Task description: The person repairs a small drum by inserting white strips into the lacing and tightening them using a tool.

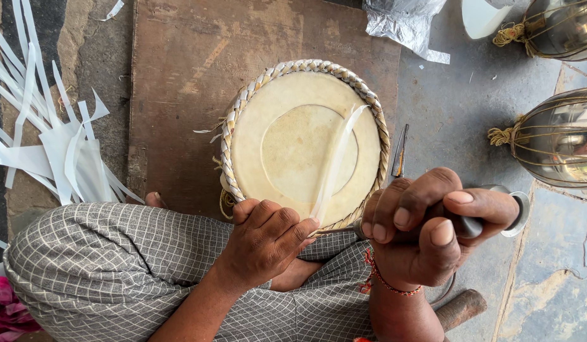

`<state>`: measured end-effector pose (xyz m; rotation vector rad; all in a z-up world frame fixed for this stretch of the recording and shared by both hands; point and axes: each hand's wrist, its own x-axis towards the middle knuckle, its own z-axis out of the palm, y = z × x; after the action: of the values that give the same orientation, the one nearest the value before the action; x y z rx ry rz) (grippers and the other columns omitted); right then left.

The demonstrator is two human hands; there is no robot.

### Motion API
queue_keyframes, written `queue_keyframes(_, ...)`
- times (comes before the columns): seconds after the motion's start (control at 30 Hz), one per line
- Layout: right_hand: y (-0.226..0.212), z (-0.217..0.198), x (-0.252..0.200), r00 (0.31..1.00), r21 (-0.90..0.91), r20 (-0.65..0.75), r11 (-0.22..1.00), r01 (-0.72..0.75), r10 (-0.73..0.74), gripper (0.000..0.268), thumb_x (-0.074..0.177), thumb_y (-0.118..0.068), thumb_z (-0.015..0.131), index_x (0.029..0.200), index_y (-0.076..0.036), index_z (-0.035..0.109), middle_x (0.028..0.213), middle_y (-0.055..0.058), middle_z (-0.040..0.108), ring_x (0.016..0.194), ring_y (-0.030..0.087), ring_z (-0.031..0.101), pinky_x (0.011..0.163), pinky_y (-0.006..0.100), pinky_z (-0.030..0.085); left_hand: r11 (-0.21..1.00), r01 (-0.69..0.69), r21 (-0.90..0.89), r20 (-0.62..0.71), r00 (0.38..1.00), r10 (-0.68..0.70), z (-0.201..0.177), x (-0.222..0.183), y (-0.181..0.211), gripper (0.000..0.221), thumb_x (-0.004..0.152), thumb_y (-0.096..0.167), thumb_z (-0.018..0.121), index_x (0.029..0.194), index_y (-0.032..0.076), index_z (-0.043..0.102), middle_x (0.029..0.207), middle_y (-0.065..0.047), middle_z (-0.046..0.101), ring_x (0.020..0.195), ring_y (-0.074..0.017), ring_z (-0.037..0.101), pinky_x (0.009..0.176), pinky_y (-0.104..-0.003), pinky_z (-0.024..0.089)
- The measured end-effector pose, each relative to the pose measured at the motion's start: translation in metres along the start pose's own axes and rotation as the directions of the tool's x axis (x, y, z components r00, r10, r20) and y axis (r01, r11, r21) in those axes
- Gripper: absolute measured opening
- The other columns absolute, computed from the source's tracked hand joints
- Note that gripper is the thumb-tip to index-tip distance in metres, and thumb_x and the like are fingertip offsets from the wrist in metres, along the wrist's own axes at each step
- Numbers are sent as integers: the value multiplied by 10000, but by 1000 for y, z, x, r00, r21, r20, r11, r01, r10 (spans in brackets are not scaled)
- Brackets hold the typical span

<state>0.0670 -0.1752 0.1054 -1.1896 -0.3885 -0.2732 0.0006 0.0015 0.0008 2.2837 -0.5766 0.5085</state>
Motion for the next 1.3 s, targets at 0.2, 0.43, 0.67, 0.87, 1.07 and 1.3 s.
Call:
queue_keyframes(0.2,10,3,1,998,133,60,990,-38,31,248,1026,-182,682,1187,-146,497,781,64,557,518,113,535,428,307,500,1000,-9,16,-22,1000,10,-1,1,0,300,933,349,774,1190,212,705,949,79,568,938,-125,531,937,-370,312)
queue_keyframes(0.43,3,-20,11,982,38,125,988,-150,144,225,1068,-151,732,1139,-102,523,889,101,629,712,164,682,576,328,586,1000,-3,25,-17,1000,3,-6,9,3,315,885,338,802,1161,220,709,929,79,548,912,-131,517,912,-361,311)
queue_keyframes(0.67,-72,-82,64,619,-716,377,641,-276,688,181,938,-133,754,1105,-64,742,1087,138,780,1001,253,772,855,393,630,998,11,-67,-4,1000,-11,-3,-1,-4,310,801,310,867,1001,201,656,986,63,595,982,-152,541,948,-385,316)
queue_keyframes(0.87,-59,-88,97,50,-863,505,504,16,862,480,909,-250,735,1382,-181,691,973,0,819,768,162,774,659,332,617,999,-9,-38,-7,1000,9,-3,-1,-3,257,830,333,833,972,195,670,993,66,604,974,-140,547,948,-380,315)
queue_keyframes(1.07,-67,-97,71,51,-925,326,307,224,944,539,880,-283,749,1407,-338,650,893,-7,761,634,159,758,592,341,605,1000,-6,-20,1,1000,6,-4,1,-2,230,839,327,823,958,200,673,983,62,600,965,-144,542,938,-384,307)
queue_keyframes(1.3,-78,-83,-78,659,-960,237,274,48,714,531,801,-150,796,1304,-286,691,985,70,727,793,178,780,637,316,615,999,2,-43,-1,1000,-2,1,1,1,289,798,310,848,979,173,669,992,36,603,976,-163,543,937,-400,303)
